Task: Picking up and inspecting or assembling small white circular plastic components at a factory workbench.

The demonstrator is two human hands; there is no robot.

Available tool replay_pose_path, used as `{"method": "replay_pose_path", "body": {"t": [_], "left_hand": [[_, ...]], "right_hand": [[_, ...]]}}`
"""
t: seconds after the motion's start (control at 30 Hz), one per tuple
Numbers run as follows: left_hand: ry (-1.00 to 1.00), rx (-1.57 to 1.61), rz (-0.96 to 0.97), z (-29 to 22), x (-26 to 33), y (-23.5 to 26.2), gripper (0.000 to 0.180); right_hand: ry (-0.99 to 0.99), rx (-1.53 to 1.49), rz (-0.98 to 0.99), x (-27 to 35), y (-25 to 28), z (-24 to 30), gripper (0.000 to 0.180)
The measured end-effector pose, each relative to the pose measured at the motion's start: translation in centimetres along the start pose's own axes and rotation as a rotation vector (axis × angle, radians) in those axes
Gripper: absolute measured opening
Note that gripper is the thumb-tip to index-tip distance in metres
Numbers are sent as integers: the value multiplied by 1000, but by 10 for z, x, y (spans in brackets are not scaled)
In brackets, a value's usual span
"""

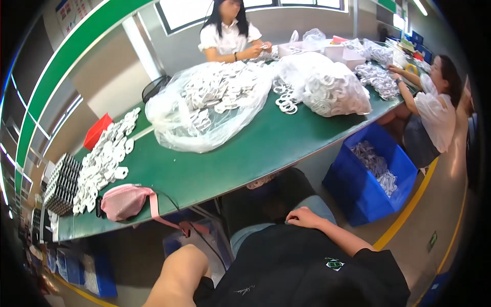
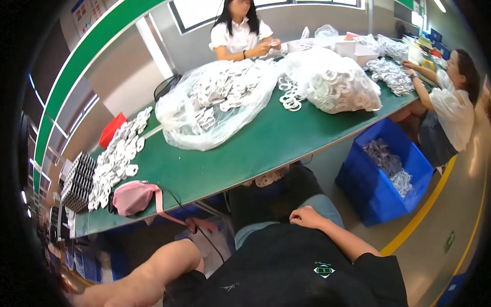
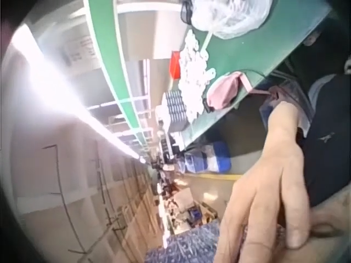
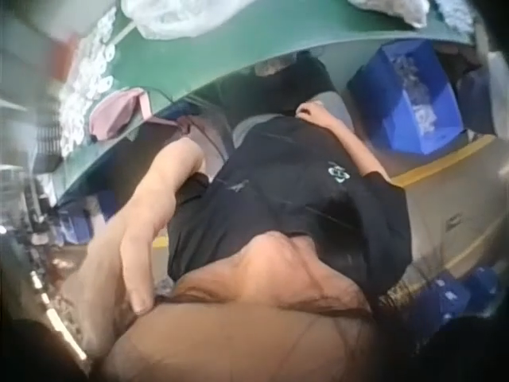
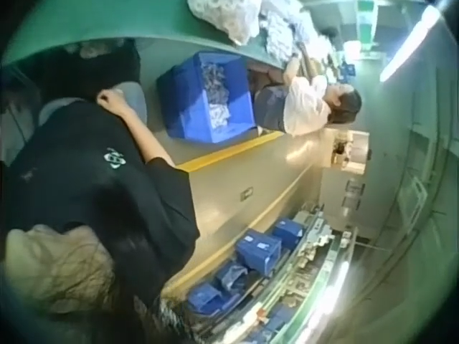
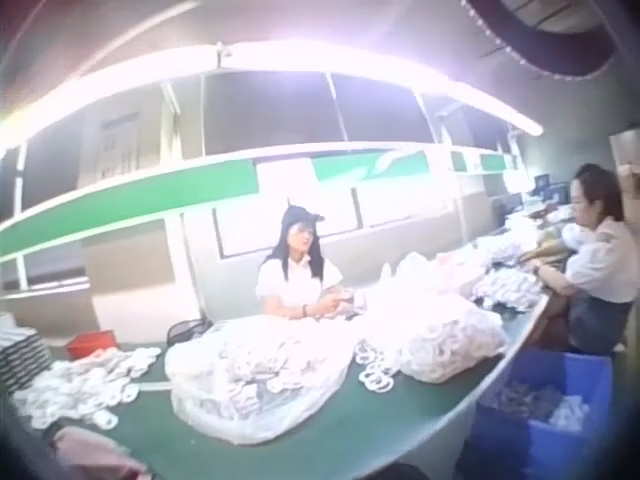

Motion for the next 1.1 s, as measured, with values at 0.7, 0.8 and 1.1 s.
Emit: {"method": "replay_pose_path", "body": {"t": [0.7, 0.8, 1.1], "left_hand": [[381, -514, 559, 102, 26, 13, 13], [-231, -590, 592, 97, 24, 24, 16], [71, -548, -158, 97, 58, 168, 28]], "right_hand": [[336, 409, -1056, 3, 343, 152, 8], [271, 780, -1144, -26, 378, 150, 11], [47, 1324, -1080, -98, 364, 98, 11]]}}
Point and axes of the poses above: each hand's wrist, its own x-axis away from the middle knuckle, its own y-axis out of the back of the hand, z = x × y, the point moved 10 cm from there along -x, towards the middle knuckle, and after that the axes turned 8 degrees about -y, right-handed, at the moved point
